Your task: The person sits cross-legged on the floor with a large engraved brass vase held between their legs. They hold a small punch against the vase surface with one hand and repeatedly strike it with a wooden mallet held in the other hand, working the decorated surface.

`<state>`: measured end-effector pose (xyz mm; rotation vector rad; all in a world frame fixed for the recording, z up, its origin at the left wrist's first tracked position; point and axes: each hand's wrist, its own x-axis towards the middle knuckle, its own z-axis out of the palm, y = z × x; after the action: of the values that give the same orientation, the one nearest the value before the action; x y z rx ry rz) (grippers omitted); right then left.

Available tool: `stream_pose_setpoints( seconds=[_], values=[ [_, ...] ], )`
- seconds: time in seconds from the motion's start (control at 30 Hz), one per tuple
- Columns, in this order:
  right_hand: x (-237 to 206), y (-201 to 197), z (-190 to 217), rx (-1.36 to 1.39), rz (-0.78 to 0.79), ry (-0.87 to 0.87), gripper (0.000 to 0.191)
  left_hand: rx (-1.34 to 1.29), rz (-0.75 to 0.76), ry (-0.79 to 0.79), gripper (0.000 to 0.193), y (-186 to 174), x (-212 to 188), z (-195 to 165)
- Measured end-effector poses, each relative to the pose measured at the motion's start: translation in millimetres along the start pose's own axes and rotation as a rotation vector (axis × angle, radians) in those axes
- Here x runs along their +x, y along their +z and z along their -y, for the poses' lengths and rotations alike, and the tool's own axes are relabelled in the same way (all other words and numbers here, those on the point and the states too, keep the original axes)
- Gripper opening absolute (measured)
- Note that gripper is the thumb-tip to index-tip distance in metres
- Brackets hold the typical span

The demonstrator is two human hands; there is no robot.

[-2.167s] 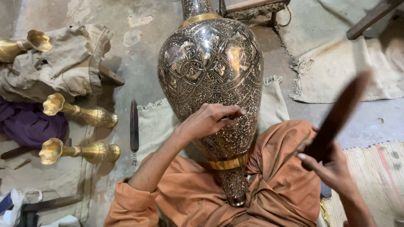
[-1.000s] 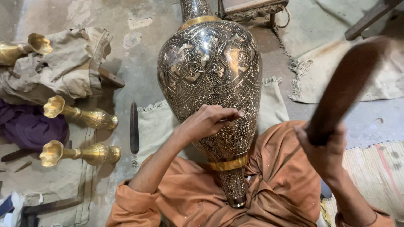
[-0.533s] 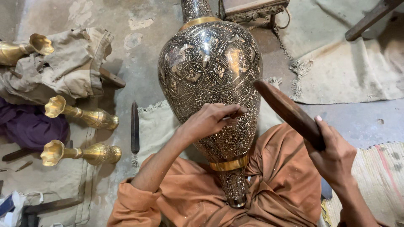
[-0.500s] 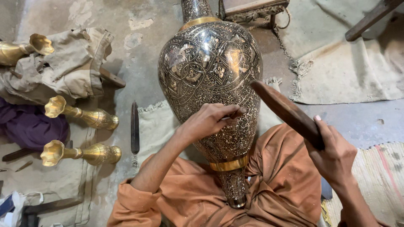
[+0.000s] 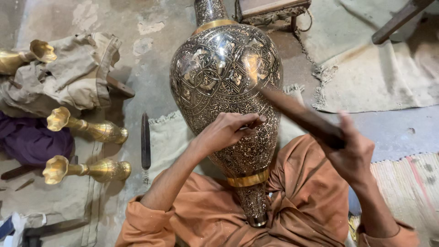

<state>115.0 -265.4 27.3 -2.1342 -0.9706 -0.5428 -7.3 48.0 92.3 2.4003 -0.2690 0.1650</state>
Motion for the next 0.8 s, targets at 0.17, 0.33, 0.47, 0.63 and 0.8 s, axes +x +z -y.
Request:
stream_pose_setpoints(
  seconds=[0.17, 0.33, 0.47, 0.63, 0.8],
  values=[
    [6.5, -0.7, 4.3, 0.352, 0.025, 0.219, 0.047, -0.01, 0.01, 0.026, 0.044, -0.5, 1.6, 1.1],
    [6.8, -0.4, -2.5, 0.045, -0.02, 0.089, 0.044, 0.018, 0.031, 0.044, 0.042, -3.4, 2.7, 0.2],
    [6.0, 0.8, 1.4, 0.383, -0.043, 0.341, 0.032, -0.033, -0.001, 0.075, 0.045, -4.0, 2.4, 1.2],
    [9.5, 0.2, 6.8, -0.013, -0.04, -0.023, 0.055, -0.041, 0.054, 0.023, 0.039, -0.5, 6.6, 1.6],
    [7.3, 11.2, 5.1, 0.301, 0.111, 0.449, 0.036, -0.021, -0.017, 0.15, 0.041, -4.9, 4.5, 1.3]
  ],
)
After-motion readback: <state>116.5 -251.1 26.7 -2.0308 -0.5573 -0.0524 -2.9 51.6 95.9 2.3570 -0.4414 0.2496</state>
